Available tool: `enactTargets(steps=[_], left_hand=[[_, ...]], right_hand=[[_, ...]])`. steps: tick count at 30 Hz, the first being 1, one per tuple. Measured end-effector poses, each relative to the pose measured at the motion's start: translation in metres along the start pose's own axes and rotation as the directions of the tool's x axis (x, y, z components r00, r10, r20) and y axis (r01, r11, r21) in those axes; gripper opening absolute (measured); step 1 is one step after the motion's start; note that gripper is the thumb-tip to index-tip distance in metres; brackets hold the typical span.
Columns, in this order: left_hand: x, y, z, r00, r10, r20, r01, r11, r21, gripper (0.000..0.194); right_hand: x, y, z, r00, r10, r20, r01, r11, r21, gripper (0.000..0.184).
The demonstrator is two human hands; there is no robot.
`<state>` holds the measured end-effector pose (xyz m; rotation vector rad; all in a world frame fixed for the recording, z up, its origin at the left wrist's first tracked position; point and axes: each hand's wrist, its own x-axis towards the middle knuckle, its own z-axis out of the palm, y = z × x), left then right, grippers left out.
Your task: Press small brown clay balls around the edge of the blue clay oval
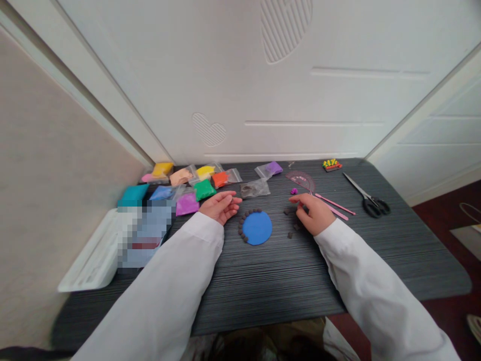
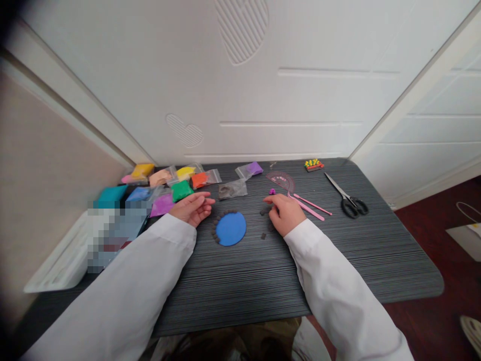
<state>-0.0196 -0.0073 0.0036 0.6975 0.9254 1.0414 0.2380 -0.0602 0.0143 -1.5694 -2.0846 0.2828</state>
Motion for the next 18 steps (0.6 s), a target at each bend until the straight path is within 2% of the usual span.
enactTargets(steps=[2,7,13,15,18], left_hand=[[-0.0004,-0.0003,0.0006,1.000,0.028,-0.008,-0.028,1.000,-0.001,0.012],[0.0003,-0.0006,0.0013,0.998,0.067,0.003,-0.066,0.997,-0.028,0.023],[0.0035,-0.0004,0.0011,0.997,0.083,0.008,-0.082,0.994,-0.078,0.037],[0.0035,-0.0002,0.0008,0.997,0.073,0.003,-0.072,0.994,-0.085,0.036],[0.0017,-0.0001,0.0006,0.998,0.055,-0.007,-0.055,0.997,-0.061,0.023]], right_hand=[[0.0000,0.0003,-0.0004,1.000,0.007,-0.028,-0.007,1.000,0.005,0.032],[-0.0001,0.0010,-0.0003,0.998,0.017,-0.061,-0.017,1.000,0.003,0.027],[-0.0003,-0.0001,0.0040,1.000,0.004,0.012,-0.003,1.000,-0.027,0.018],[-0.0006,-0.0007,0.0065,0.999,-0.002,0.040,0.003,0.999,-0.037,0.018],[-0.0010,-0.0015,0.0086,0.998,-0.004,0.066,0.007,0.999,-0.046,0.019]])
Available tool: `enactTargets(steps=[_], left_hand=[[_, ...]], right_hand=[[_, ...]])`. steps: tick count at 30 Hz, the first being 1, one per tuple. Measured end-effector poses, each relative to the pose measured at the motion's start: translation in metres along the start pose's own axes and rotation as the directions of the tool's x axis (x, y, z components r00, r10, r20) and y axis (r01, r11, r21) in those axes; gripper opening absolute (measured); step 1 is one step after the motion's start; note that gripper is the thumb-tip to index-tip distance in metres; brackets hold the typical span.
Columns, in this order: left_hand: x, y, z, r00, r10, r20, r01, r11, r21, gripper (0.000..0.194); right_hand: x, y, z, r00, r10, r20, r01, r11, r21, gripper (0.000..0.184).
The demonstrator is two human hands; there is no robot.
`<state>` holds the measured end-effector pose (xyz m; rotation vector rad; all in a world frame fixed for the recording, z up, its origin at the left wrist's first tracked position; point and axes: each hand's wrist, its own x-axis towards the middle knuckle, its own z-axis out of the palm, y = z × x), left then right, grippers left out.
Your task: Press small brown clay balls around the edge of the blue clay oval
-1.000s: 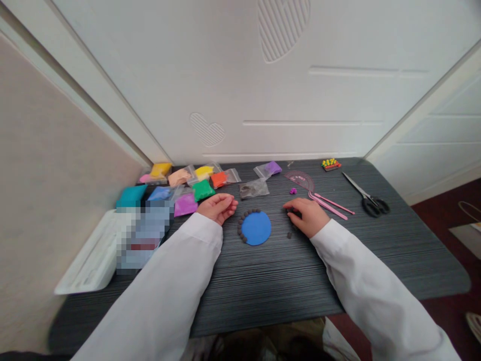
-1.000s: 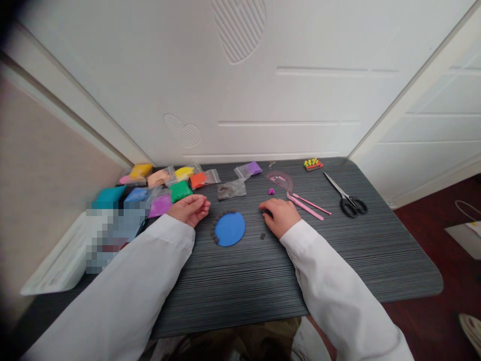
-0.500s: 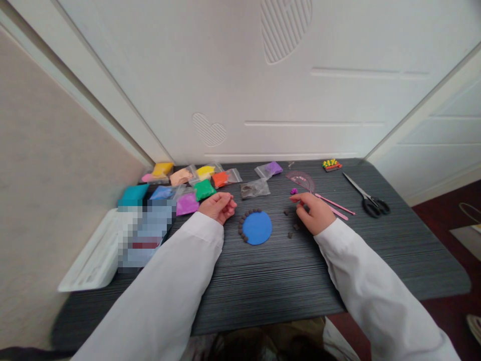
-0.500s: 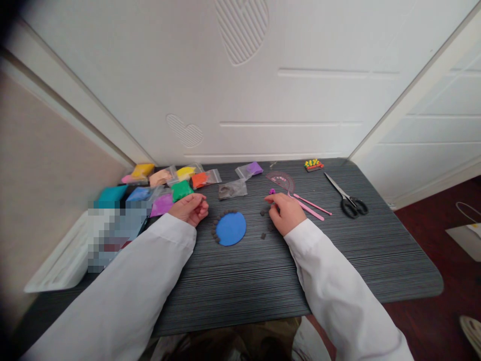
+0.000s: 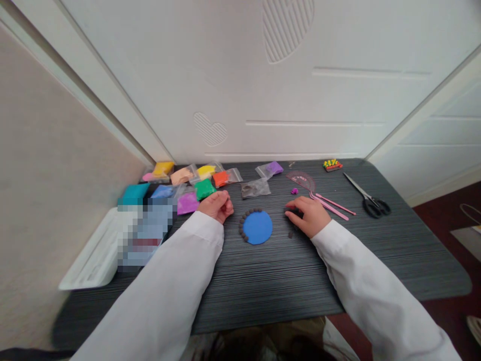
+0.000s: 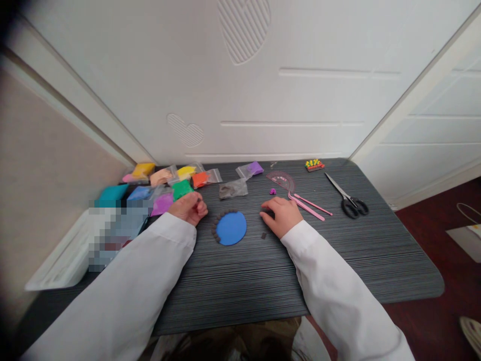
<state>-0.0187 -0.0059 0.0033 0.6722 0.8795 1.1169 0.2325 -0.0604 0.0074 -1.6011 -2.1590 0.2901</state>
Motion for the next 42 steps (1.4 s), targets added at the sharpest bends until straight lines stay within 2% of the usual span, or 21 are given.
enactTargets(steps=[4,9,12,16,19,22,25,31,37,42], left_hand=[[-0.0031,0.0006,0.0012,0.999,-0.031,-0.025,0.032,0.999,0.027,0.010],[-0.0016,0.0003,0.0008,0.998,-0.049,-0.038,0.049,0.999,0.016,0.012],[-0.0004,0.0001,0.0000,0.999,-0.015,-0.028,0.015,1.000,0.004,0.019],[-0.0022,0.0029,0.0013,0.999,0.039,0.026,-0.038,0.999,-0.030,0.037],[-0.0037,0.0059,0.0027,0.996,0.038,0.080,-0.034,0.998,-0.052,0.047],[-0.0034,0.0068,0.0027,0.993,0.032,0.111,-0.024,0.997,-0.072,0.049],[-0.0024,0.0052,0.0013,0.997,0.026,0.069,-0.020,0.996,-0.087,0.041],[-0.0035,0.0045,-0.0004,0.999,-0.022,-0.034,0.020,0.998,-0.064,0.004],[-0.0026,0.0058,0.0011,0.996,-0.045,-0.081,0.038,0.996,-0.085,0.014],[-0.0005,0.0040,0.0006,0.997,-0.034,-0.065,0.027,0.993,-0.111,0.023]], right_hand=[[-0.0001,-0.0013,-0.0010,1.000,0.009,0.006,-0.009,1.000,-0.002,0.020],[-0.0003,-0.0026,-0.0018,1.000,0.015,0.000,-0.015,1.000,0.002,0.021],[-0.0003,-0.0030,-0.0016,1.000,0.014,-0.005,-0.014,1.000,0.009,0.021],[-0.0001,-0.0035,-0.0021,1.000,0.004,-0.007,-0.004,1.000,0.019,0.021],[0.0000,-0.0040,-0.0027,1.000,0.000,-0.011,0.000,1.000,0.024,0.021],[0.0000,-0.0044,-0.0030,1.000,0.000,-0.018,0.001,1.000,0.029,0.021],[0.0001,-0.0041,-0.0026,1.000,-0.008,-0.029,0.009,0.999,0.032,0.021],[-0.0002,-0.0026,-0.0015,0.997,-0.022,-0.068,0.025,0.999,0.034,0.020],[-0.0005,-0.0030,-0.0016,0.995,-0.036,-0.097,0.041,0.998,0.050,0.019],[-0.0003,-0.0032,-0.0021,0.994,-0.042,-0.099,0.048,0.997,0.054,0.020]])
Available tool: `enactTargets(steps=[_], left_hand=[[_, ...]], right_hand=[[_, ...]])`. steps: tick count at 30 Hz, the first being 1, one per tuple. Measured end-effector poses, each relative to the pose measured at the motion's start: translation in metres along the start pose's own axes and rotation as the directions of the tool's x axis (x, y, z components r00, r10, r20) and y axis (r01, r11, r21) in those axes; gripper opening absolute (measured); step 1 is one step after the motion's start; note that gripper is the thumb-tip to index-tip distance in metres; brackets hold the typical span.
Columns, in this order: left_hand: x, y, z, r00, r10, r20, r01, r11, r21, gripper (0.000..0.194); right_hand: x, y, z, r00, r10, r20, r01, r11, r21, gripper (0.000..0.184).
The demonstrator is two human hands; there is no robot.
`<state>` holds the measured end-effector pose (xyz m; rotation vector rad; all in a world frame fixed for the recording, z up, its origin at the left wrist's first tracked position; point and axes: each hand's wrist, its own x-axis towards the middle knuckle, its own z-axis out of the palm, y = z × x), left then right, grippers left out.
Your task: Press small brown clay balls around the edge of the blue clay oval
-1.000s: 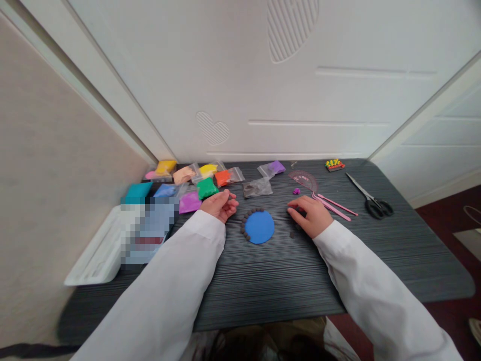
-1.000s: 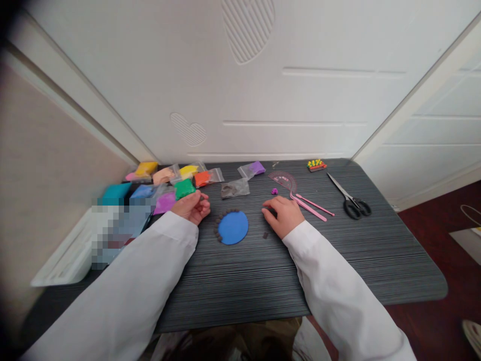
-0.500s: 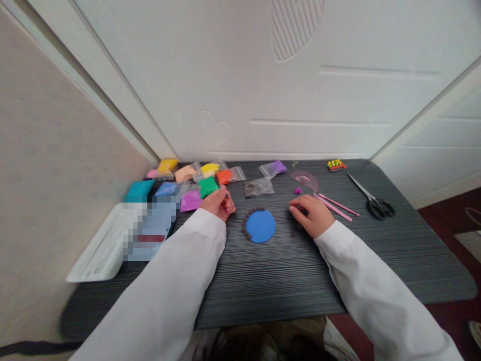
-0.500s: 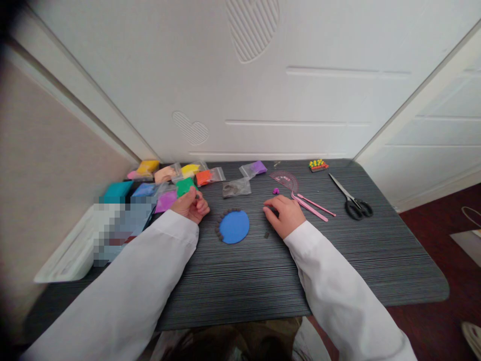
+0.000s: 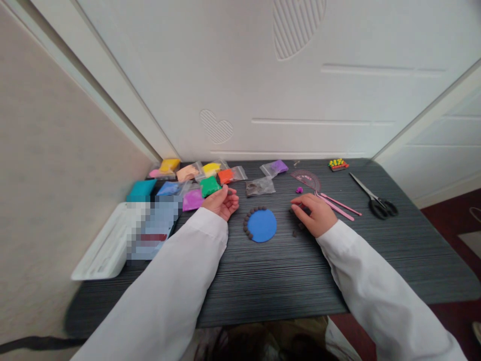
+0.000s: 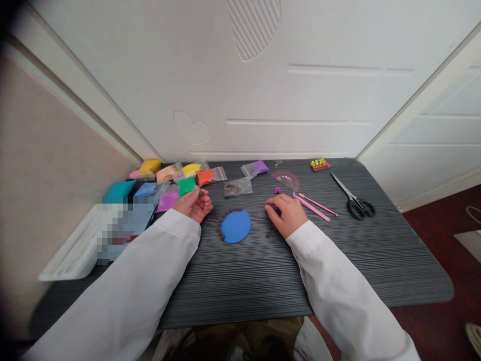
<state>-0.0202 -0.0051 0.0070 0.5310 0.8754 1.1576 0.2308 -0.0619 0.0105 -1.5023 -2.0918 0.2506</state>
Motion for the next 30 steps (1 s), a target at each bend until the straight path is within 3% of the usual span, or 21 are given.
enactTargets(steps=[10,30], left_hand=[[-0.0035,0.0004,0.0001,0.999,0.014,0.052,-0.015,1.000,0.026,0.010],[-0.0018,-0.0029,-0.0021,0.998,0.009,0.059,-0.014,0.995,0.097,0.012]], right_hand=[[-0.0006,0.0008,0.0008,1.000,-0.014,-0.015,0.014,1.000,-0.001,0.019],[0.0013,-0.0013,-0.0016,0.995,-0.046,-0.094,0.051,0.998,0.045,0.017]])
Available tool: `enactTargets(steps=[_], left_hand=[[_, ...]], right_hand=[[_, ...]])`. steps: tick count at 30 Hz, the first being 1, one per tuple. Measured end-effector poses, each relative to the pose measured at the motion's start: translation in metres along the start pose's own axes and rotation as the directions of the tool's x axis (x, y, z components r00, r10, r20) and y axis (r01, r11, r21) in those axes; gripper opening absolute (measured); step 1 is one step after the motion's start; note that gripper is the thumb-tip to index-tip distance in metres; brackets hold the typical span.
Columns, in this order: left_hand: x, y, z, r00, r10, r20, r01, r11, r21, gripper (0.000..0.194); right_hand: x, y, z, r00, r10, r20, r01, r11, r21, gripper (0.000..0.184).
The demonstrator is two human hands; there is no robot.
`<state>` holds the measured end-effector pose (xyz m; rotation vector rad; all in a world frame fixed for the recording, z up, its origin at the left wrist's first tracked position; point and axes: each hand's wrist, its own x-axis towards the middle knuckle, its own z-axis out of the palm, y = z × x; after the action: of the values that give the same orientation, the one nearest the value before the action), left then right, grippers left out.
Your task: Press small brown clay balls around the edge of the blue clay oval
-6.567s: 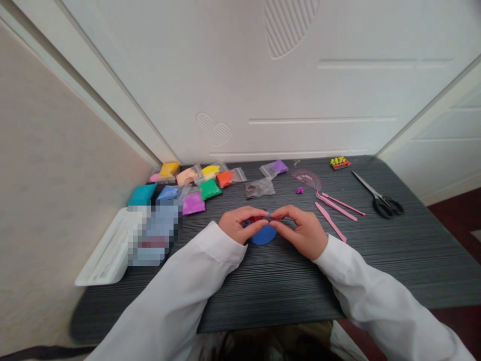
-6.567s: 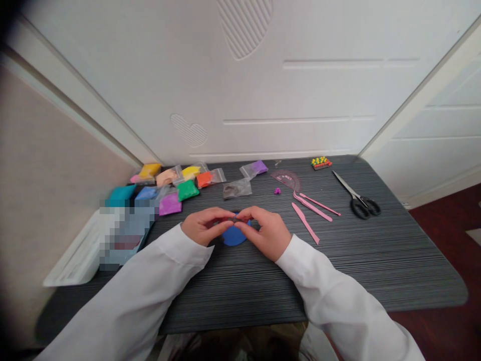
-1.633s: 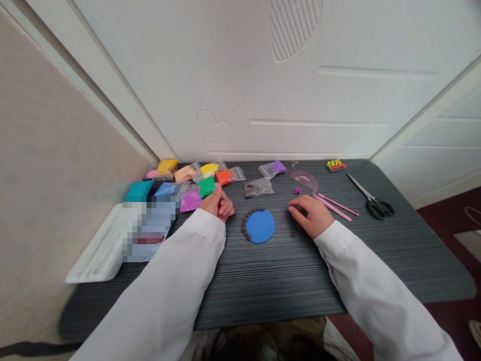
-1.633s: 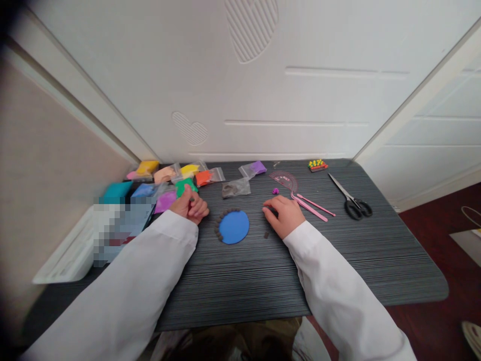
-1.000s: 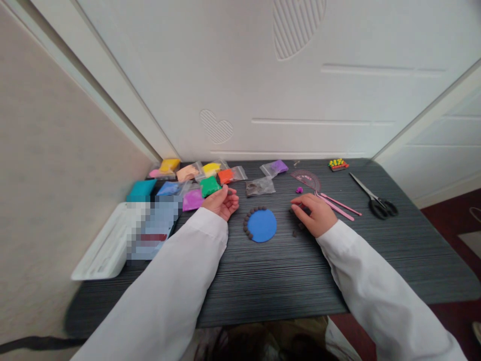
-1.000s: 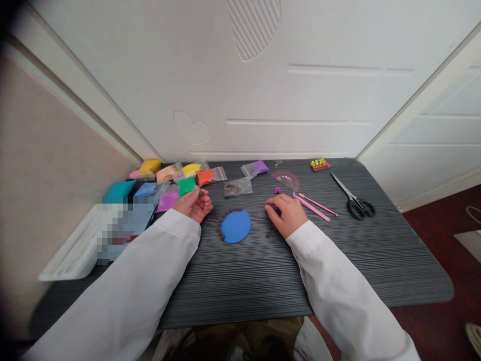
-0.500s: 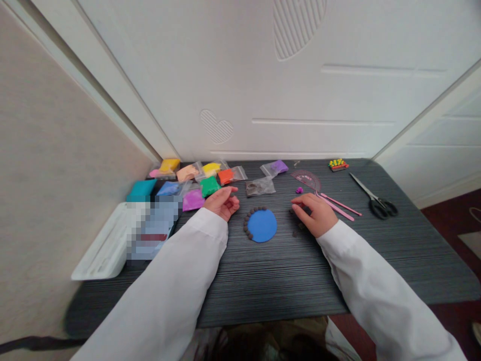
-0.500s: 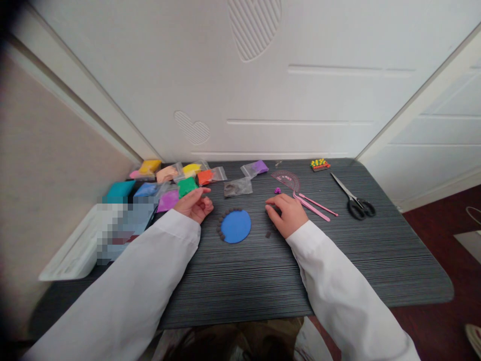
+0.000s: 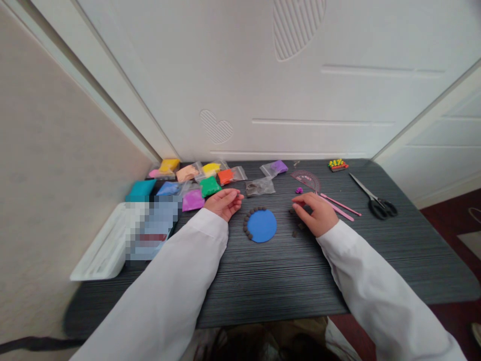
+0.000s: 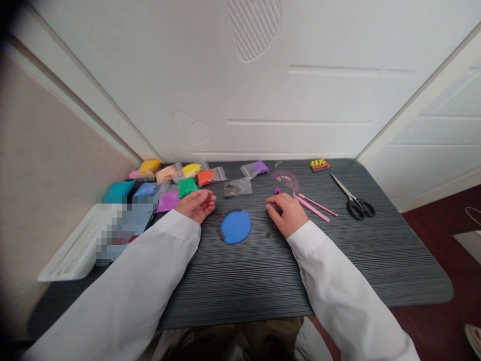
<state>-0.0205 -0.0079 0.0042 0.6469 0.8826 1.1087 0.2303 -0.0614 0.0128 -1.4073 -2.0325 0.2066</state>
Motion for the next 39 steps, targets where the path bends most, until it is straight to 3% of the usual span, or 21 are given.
enactTargets(steps=[12,24,30,35,39], left_hand=[[0.004,-0.004,0.000,0.998,0.018,0.053,-0.015,0.999,-0.049,0.024],[-0.003,-0.001,0.001,0.997,0.017,0.075,-0.017,1.000,0.009,0.027],[-0.023,-0.003,0.017,0.961,0.031,0.276,-0.071,0.988,0.136,0.030],[-0.035,-0.005,0.026,0.910,-0.116,0.397,-0.004,0.958,0.288,0.031],[-0.037,-0.005,0.027,0.881,-0.161,0.445,0.017,0.951,0.309,0.032]], right_hand=[[0.001,-0.001,0.000,1.000,0.008,-0.003,-0.008,1.000,0.020,0.017],[0.000,-0.001,0.001,0.999,0.011,-0.034,-0.009,0.999,0.044,0.017],[-0.003,-0.033,0.003,0.994,-0.056,-0.096,0.060,0.997,0.043,0.016],[-0.010,-0.066,0.006,0.977,-0.161,-0.138,0.176,0.979,0.105,0.022],[-0.012,-0.073,0.008,0.971,-0.214,-0.106,0.227,0.966,0.123,0.024]])
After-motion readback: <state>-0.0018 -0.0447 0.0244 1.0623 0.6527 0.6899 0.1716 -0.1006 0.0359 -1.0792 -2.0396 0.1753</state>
